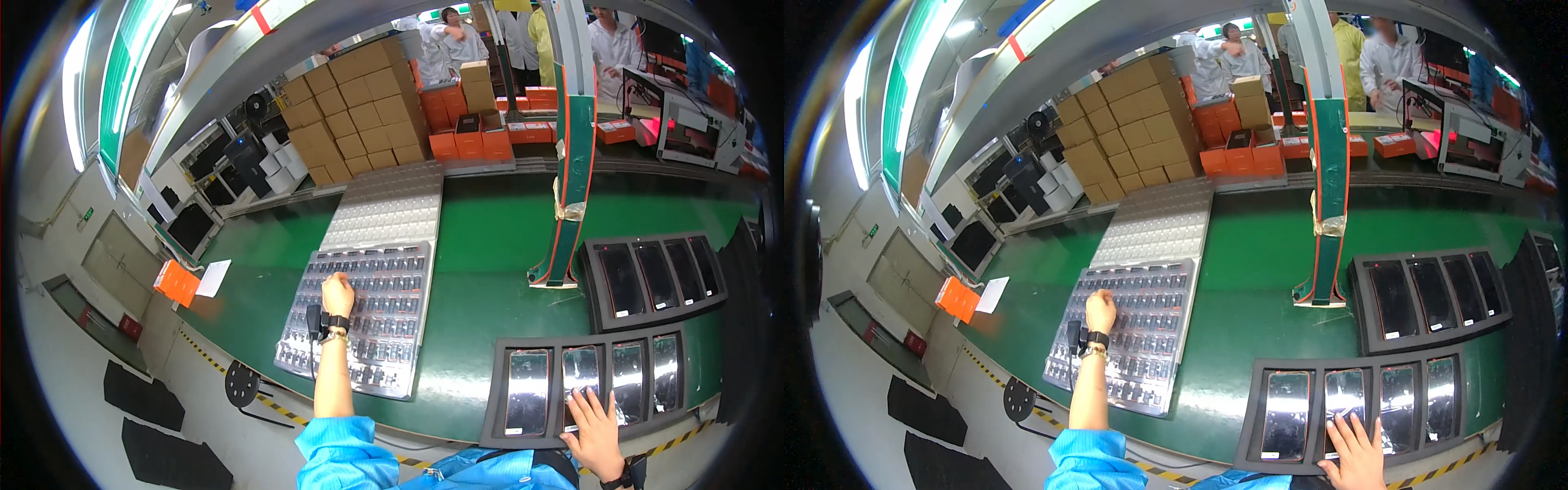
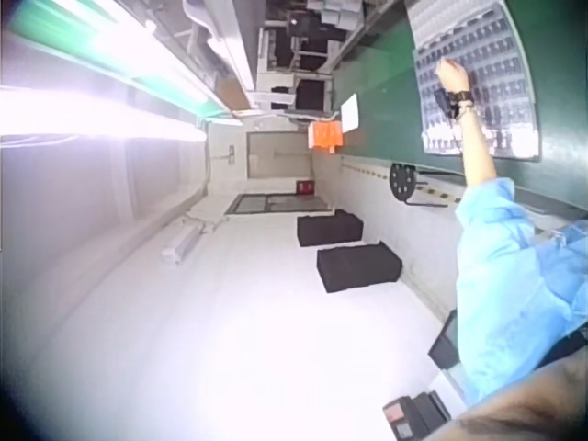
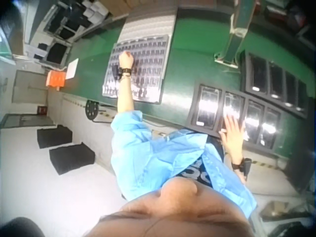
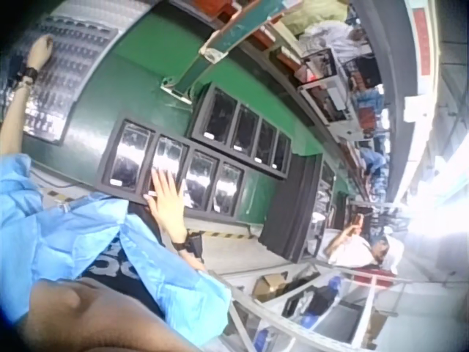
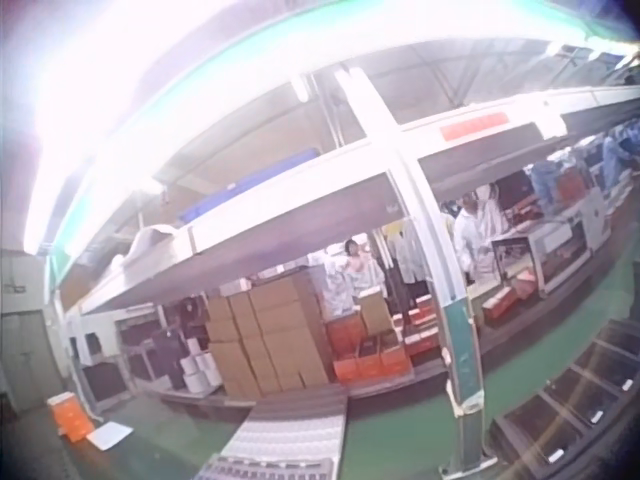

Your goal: Installing small components onto smartphone screen assemblies on a factory production line.

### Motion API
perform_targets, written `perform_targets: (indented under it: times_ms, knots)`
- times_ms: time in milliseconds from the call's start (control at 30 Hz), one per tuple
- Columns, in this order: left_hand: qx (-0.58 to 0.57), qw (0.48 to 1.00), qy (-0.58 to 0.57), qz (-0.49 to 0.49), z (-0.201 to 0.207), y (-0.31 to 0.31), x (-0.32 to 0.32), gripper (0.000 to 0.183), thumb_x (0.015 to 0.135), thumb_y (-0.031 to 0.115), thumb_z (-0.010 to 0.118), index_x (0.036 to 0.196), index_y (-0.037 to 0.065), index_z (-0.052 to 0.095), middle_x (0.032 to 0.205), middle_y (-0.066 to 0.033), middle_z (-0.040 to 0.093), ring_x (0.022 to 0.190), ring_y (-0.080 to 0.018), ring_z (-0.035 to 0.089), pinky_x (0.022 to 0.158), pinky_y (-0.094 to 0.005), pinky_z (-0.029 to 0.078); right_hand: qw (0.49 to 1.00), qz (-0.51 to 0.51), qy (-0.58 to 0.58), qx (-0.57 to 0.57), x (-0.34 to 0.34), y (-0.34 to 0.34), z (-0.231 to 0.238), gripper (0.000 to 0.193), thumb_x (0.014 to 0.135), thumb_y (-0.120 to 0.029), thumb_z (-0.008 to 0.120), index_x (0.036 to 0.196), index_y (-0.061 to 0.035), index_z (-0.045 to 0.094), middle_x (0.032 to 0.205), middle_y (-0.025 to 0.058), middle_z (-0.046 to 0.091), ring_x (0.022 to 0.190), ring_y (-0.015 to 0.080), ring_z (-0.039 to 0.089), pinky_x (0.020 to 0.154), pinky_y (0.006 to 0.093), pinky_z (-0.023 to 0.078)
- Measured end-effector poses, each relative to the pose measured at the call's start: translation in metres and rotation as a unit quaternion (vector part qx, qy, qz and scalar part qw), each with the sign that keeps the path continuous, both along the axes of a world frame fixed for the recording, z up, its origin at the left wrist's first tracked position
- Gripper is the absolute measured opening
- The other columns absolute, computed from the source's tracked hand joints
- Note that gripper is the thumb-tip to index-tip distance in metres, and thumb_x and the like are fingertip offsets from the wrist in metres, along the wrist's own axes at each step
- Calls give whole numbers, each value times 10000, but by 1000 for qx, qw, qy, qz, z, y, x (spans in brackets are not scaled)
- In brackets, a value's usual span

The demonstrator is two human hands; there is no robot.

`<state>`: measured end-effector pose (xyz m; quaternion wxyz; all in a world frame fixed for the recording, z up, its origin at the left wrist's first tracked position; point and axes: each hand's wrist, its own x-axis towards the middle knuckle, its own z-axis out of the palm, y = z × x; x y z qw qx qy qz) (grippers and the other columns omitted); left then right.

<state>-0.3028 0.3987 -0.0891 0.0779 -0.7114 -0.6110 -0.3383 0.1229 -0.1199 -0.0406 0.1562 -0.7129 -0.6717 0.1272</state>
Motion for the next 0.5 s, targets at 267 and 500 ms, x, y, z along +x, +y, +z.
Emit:
perform_targets:
  times_ms: [267,500]
  knots:
    - [-74,994,63,48,-11,67,7,215,812,231,790,912,49,737,972,-195,716,977,-389,677,902,-472,535,1000,3,-2,8,2,-3,3,495,863,-400,651,1314,-197,664,1510,147,479,1430,421,368,1193,671,139]
    - [-220,973,9,61,-8,96,-2,264,757,294,852,850,70,746,958,-175,752,975,-349,715,880,-453,551,994,82,-32,-63,16,-1,5,544,878,-376,668,1377,-163,631,1611,173,358,1517,371,258,1247,602,102]
